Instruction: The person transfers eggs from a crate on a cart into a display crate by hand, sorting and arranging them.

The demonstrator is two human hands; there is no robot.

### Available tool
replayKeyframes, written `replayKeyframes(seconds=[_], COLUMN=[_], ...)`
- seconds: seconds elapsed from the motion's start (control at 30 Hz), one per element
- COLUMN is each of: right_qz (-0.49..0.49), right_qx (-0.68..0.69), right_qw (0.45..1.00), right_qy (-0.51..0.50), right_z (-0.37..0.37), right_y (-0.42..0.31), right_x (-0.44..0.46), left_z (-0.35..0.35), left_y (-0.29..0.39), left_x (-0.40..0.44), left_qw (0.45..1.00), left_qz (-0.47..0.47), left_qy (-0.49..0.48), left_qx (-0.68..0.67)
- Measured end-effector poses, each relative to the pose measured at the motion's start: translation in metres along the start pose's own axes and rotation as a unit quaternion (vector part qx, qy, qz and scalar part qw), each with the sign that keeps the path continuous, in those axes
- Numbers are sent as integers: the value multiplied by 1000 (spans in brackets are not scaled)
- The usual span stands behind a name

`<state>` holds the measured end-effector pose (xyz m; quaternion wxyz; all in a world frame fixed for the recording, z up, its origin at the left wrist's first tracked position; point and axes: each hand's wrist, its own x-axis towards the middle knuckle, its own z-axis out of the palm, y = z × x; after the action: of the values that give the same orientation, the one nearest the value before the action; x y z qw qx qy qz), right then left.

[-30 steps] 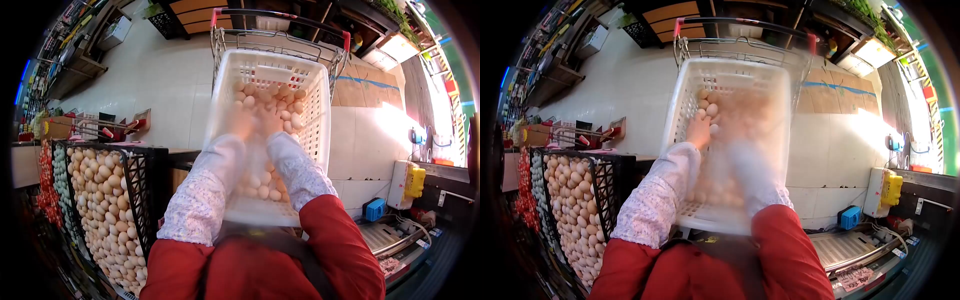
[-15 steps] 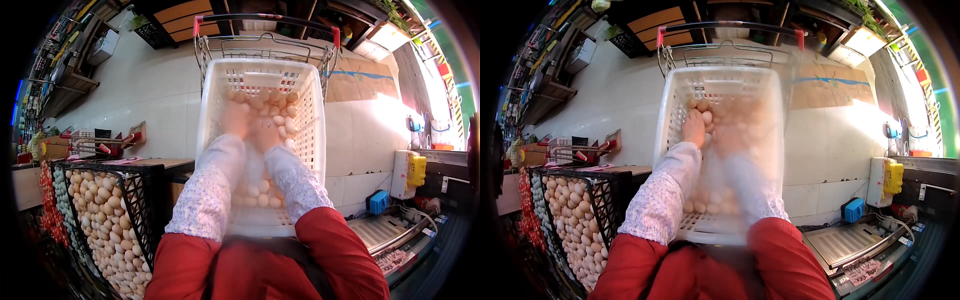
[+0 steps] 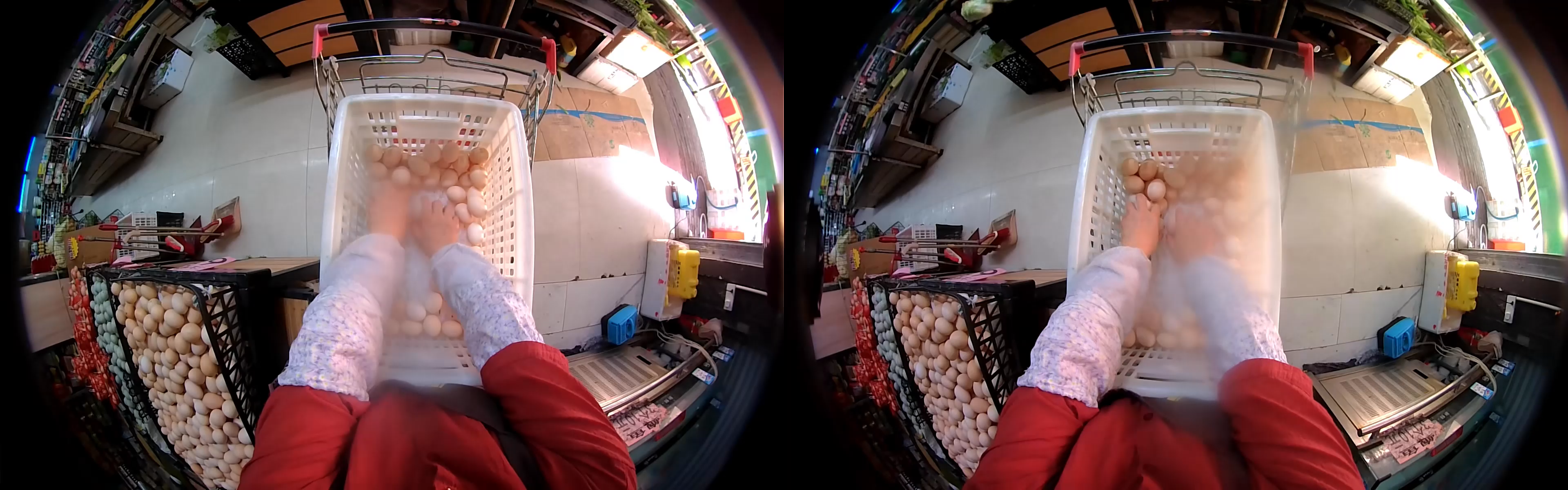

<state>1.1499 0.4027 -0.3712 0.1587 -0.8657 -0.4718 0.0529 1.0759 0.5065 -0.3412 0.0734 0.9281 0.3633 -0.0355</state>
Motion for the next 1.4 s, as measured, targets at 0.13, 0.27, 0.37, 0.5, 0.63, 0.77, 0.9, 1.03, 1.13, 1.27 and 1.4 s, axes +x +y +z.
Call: replayKeyframes(seconds=[0.13,0.27,0.37,0.5,0.63,0.77,0.9,1.03,1.13,1.27,1.4], right_qz=[31,85,101,73,37,28,36,51,82,76,52], right_qx=[28,40,32,-18,41,32,17,-17,-4,4,8], right_qw=[998,989,986,996,998,999,998,991,984,979,980], right_qy=[-39,-111,-126,-52,-14,-12,57,-126,-159,-189,-192], right_z=[-16,-21,-4,-22,-52,-31,-1,22,14,32,26], right_y=[-6,-6,0,-6,-13,-8,1,14,13,20,21], right_x=[-4,-7,-5,-10,-15,-15,-8,2,7,15,12], left_z=[13,12,5,43,34,27,45,27,28,41,66], left_y=[3,0,0,-8,-10,2,9,23,23,15,-2], left_x=[-3,-8,-1,4,-11,-10,6,13,9,5,8], left_qw=[996,996,997,996,991,988,982,974,973,975,979], left_qz=[-16,14,-5,9,34,-15,-118,-179,-180,-179,-155], left_qy=[38,81,29,62,118,128,34,-28,-69,-49,-59], left_qx=[84,22,-71,59,43,89,143,140,130,123,116])
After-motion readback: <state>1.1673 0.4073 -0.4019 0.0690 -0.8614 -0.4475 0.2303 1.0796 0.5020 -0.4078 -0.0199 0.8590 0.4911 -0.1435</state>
